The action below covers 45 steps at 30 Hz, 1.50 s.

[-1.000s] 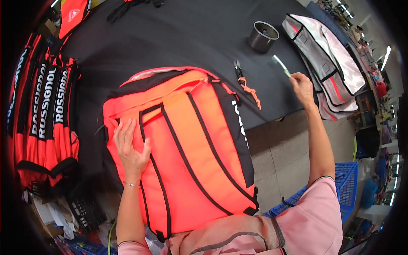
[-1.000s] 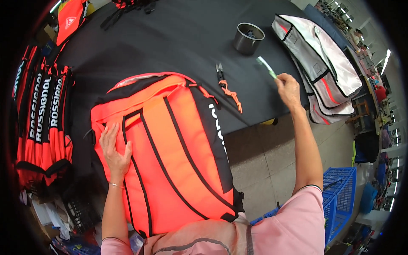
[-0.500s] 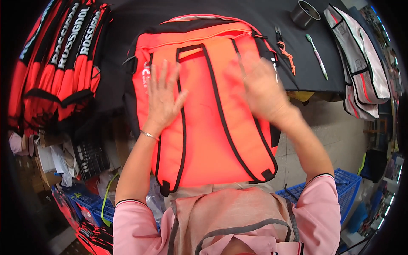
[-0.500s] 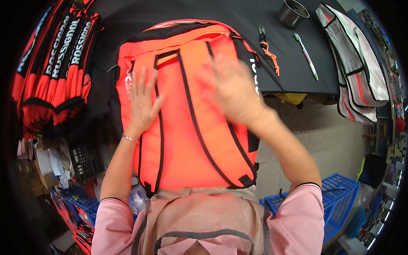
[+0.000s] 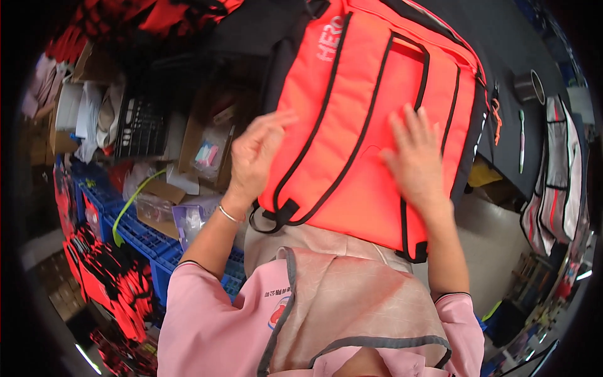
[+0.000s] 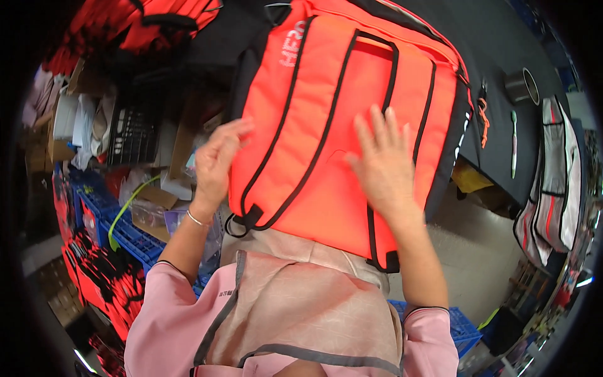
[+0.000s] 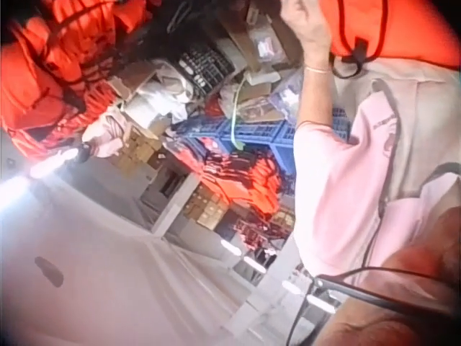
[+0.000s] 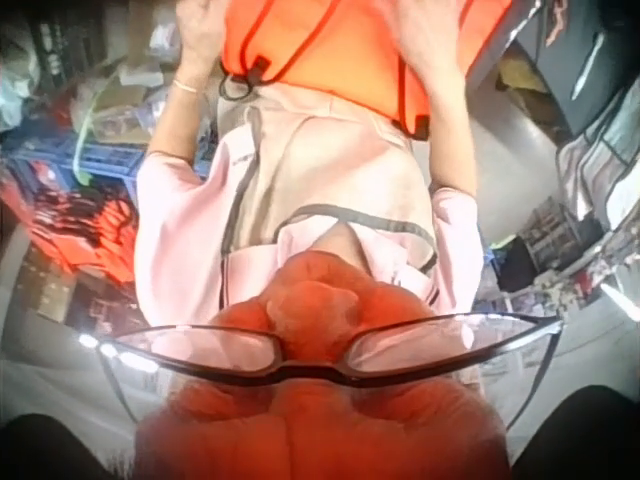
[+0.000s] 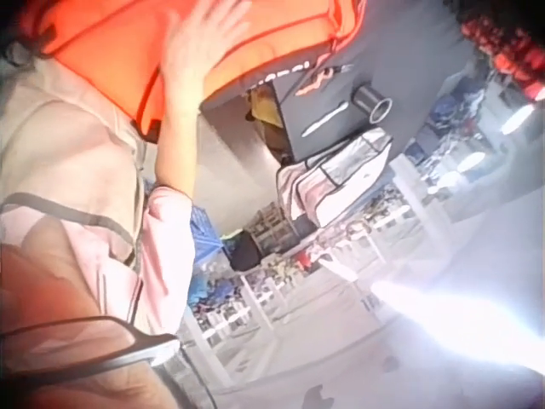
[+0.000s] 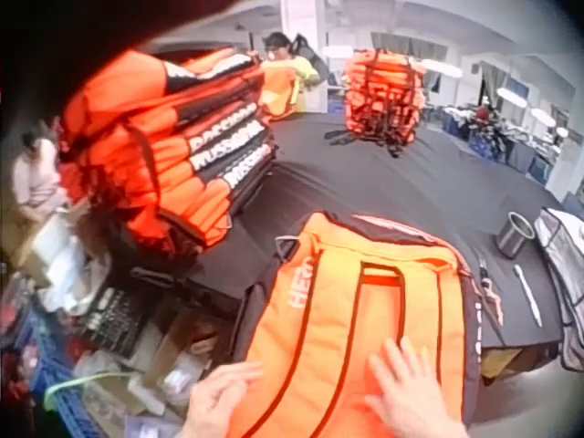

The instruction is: Checking and finishing details on manufactured backpacks and bags.

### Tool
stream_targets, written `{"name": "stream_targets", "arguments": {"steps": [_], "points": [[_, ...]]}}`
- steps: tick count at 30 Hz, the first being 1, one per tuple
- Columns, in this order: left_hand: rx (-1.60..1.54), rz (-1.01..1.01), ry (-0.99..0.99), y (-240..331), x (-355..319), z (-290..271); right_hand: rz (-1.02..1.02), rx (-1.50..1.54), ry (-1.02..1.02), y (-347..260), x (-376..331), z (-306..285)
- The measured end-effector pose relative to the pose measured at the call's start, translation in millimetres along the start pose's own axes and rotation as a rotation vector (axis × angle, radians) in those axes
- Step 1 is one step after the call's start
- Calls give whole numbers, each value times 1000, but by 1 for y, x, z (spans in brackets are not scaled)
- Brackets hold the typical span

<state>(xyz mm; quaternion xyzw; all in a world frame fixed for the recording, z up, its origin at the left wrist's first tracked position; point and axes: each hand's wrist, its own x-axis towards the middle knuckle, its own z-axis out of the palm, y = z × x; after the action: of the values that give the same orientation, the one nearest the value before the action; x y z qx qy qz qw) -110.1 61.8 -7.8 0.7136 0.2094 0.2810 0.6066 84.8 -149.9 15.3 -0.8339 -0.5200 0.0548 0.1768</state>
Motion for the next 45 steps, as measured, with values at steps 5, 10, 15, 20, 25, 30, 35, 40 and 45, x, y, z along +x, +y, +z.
{"name": "stream_targets", "arguments": {"steps": [5,10,15,20,25,30,35,40,45], "points": [[103,-126,288,-24,7,-29,-701,238,-617,-62,-64,37],[190,-208,234,-36,4,-37,144,792,-401,-35,-23,-36],[166,-205,155,-40,32,-15,528,48,559,92,-25,-38],[588,-332,50,-31,58,0,585,14,634,127,-31,-1],[366,-122,27,-14,43,-7,756,737,577,97,-15,-35],[258,85,148,28,34,-22,398,836,814,56,-3,-96],[98,463,348,87,59,-44,17,832,1022,9,18,-169],[176,402,375,116,136,-72,52,671,953,44,84,-203],[65,689,536,155,131,-75,-342,1194,985,-13,73,-228]]}}
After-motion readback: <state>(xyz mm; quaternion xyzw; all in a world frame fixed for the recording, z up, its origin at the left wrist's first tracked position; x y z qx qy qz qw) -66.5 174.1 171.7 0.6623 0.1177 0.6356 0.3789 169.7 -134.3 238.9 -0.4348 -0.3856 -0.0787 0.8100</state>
